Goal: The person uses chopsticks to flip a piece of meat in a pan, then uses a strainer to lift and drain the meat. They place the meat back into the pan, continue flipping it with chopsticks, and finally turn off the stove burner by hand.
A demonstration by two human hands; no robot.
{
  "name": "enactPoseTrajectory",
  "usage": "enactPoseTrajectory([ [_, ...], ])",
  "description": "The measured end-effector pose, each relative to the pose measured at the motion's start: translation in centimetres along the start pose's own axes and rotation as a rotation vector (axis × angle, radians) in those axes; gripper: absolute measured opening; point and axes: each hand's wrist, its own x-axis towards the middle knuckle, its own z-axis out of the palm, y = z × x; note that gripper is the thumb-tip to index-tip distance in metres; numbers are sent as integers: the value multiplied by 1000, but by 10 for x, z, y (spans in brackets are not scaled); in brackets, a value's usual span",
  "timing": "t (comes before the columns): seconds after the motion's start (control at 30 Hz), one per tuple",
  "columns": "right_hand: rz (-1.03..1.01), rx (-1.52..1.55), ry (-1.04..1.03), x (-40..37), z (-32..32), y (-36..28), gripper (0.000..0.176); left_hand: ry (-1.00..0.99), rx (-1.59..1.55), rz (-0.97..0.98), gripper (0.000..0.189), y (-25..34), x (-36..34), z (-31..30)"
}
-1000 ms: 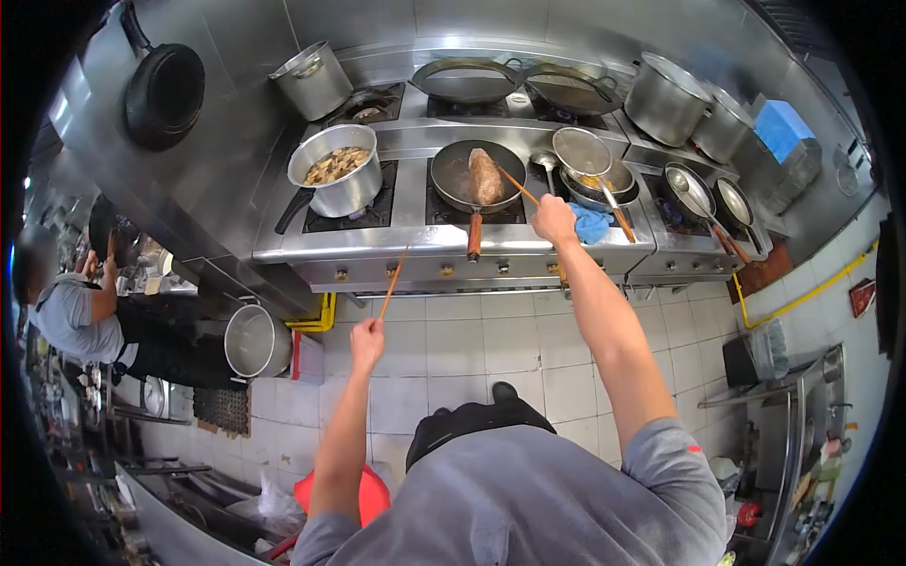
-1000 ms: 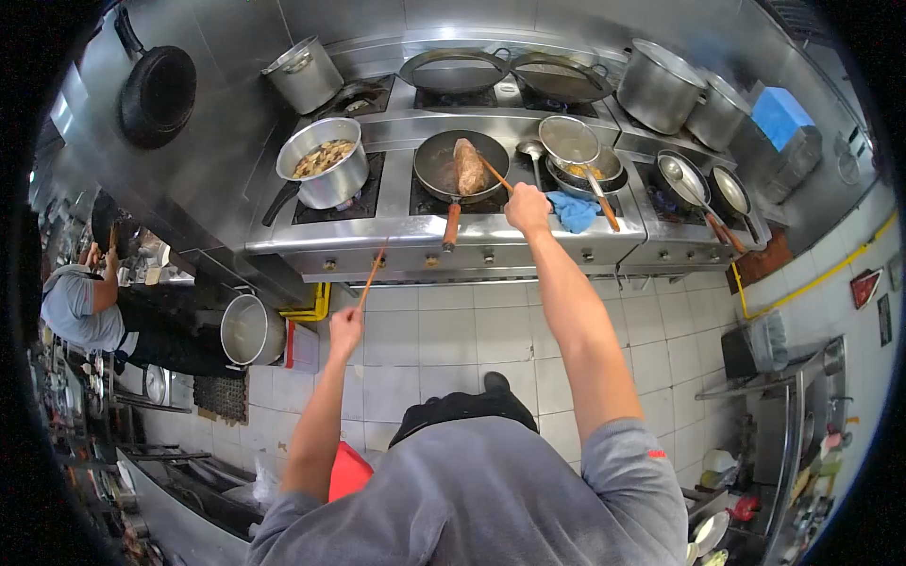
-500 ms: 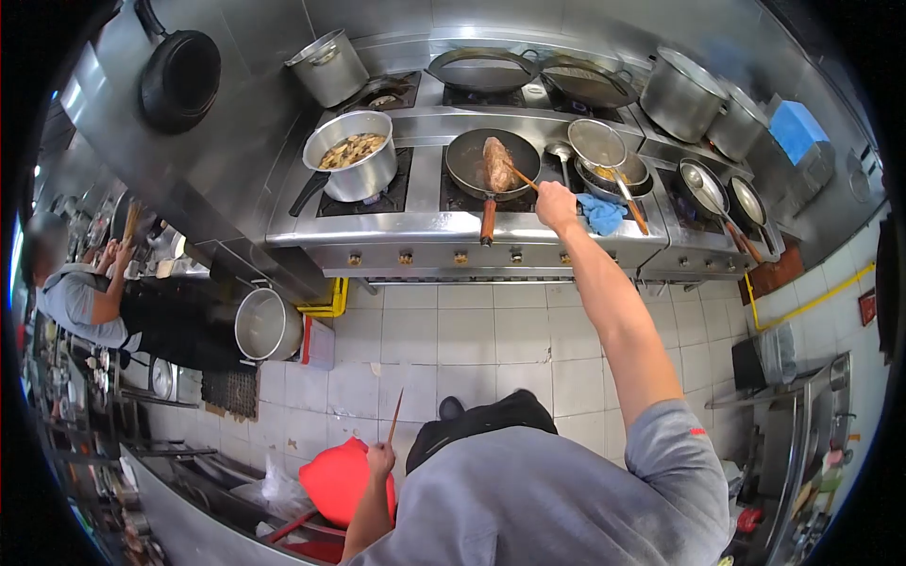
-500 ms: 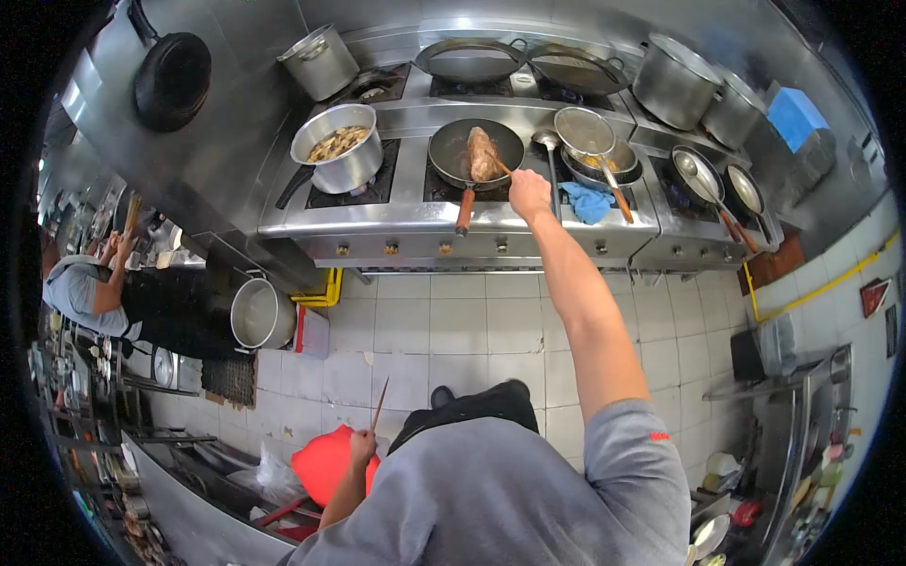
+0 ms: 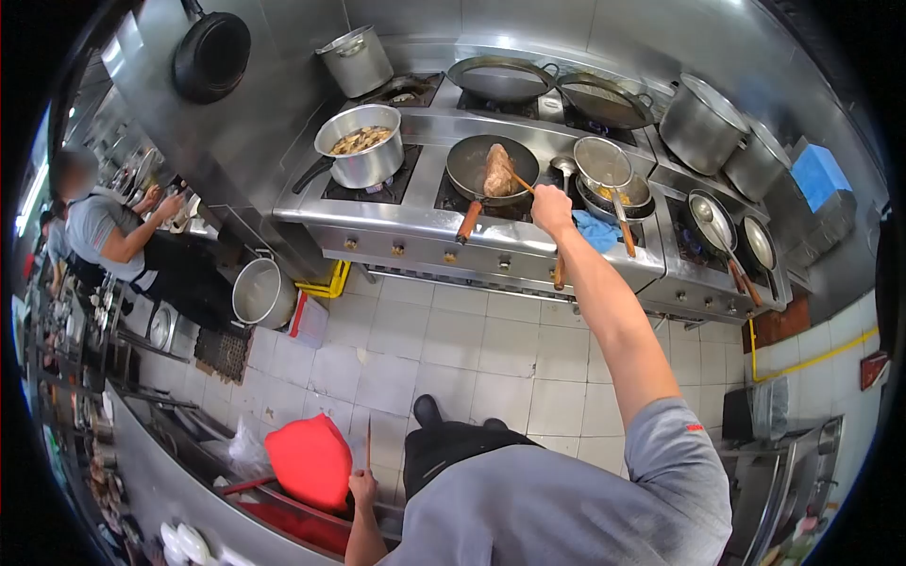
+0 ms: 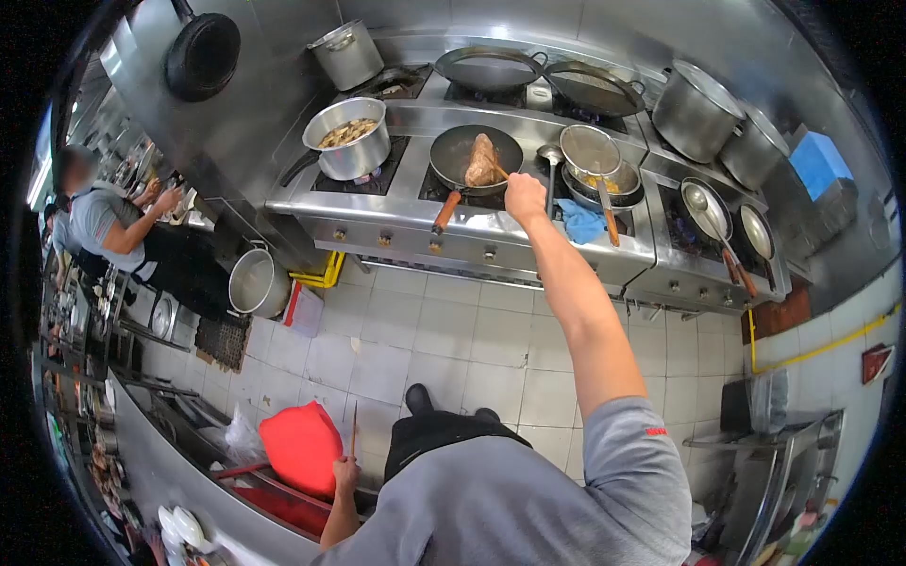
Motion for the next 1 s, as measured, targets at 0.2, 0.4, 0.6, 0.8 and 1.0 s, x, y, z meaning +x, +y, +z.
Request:
enactPoseTrajectory([
  [0.2, -45, 52, 18, 1, -1, 17, 16, 68, -73, -25, 31, 3, -70, 17],
  [0.4, 0, 95, -36, 2, -11, 21, 18, 98, -79, -43, 32, 4, -133, 16],
  [0.6, 53, 171, -31, -10, -22, 28, 18, 138, -101, -68, 30, -5, -147, 14],
  [0.8, 79, 325, 82, -40, -10, 43, 18, 143, -91, -64, 28, -10, -124, 12],
  [1.0, 137, 676, 226, -201, 41, 53, 21, -6, 47, -13, 27, -20, -96, 20],
])
